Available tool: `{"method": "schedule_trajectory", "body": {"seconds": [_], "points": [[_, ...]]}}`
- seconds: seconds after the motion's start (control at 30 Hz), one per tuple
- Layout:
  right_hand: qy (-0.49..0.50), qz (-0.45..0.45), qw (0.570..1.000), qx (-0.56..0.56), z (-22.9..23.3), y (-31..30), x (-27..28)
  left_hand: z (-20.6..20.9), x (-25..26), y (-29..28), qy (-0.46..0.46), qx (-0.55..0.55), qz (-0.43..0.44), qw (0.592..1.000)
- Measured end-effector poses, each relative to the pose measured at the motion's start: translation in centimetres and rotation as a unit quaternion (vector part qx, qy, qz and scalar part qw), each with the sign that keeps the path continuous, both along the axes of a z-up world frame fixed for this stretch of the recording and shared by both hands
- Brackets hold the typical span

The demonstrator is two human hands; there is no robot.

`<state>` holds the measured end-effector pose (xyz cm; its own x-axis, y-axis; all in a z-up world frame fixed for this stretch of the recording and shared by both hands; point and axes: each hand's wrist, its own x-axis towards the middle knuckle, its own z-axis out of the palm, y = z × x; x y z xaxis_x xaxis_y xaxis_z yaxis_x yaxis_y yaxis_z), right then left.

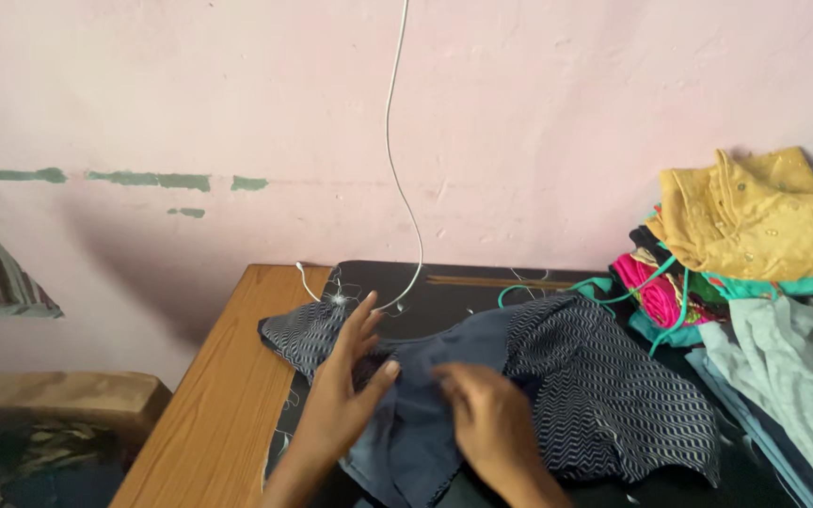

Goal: The person folds several garments one by one on a wooden table. They handle a yellow shirt, a grey t-shirt, a patterned top, and a camouflage-patterned shirt, smoothing and folding each before placing it on a growing stack.

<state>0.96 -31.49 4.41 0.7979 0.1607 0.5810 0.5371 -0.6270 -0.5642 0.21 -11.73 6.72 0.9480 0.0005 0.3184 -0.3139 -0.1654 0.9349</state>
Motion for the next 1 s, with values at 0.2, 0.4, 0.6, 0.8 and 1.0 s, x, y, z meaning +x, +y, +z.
{"method": "schedule_trajectory", "body": {"seconds": [0.2, 0.4, 0.6, 0.8, 1.0], "points": [[-0.114, -0.194, 0.973, 0.043, 0.0, -5.6, 3.2, -3.6, -4.8, -2.6, -0.121, 0.242, 0.133, 0.953], [0.033, -0.325, 0.944, -0.045, 0.3, -11.1, 5.2, -5.0, -5.4, -2.4, -0.046, 0.450, 0.149, 0.879], [0.231, -0.314, 0.901, -0.190, -0.7, -11.1, 6.7, -2.4, -2.4, 2.2, 0.058, 0.604, 0.254, 0.753], [0.286, -0.177, 0.921, -0.196, 1.5, -9.9, 6.9, -1.1, -2.1, 4.3, 0.119, 0.649, 0.279, 0.698], [0.110, -0.058, 0.991, 0.049, 5.8, -10.4, 7.2, -5.5, -1.7, 2.2, -0.083, 0.528, 0.197, 0.822]]}}
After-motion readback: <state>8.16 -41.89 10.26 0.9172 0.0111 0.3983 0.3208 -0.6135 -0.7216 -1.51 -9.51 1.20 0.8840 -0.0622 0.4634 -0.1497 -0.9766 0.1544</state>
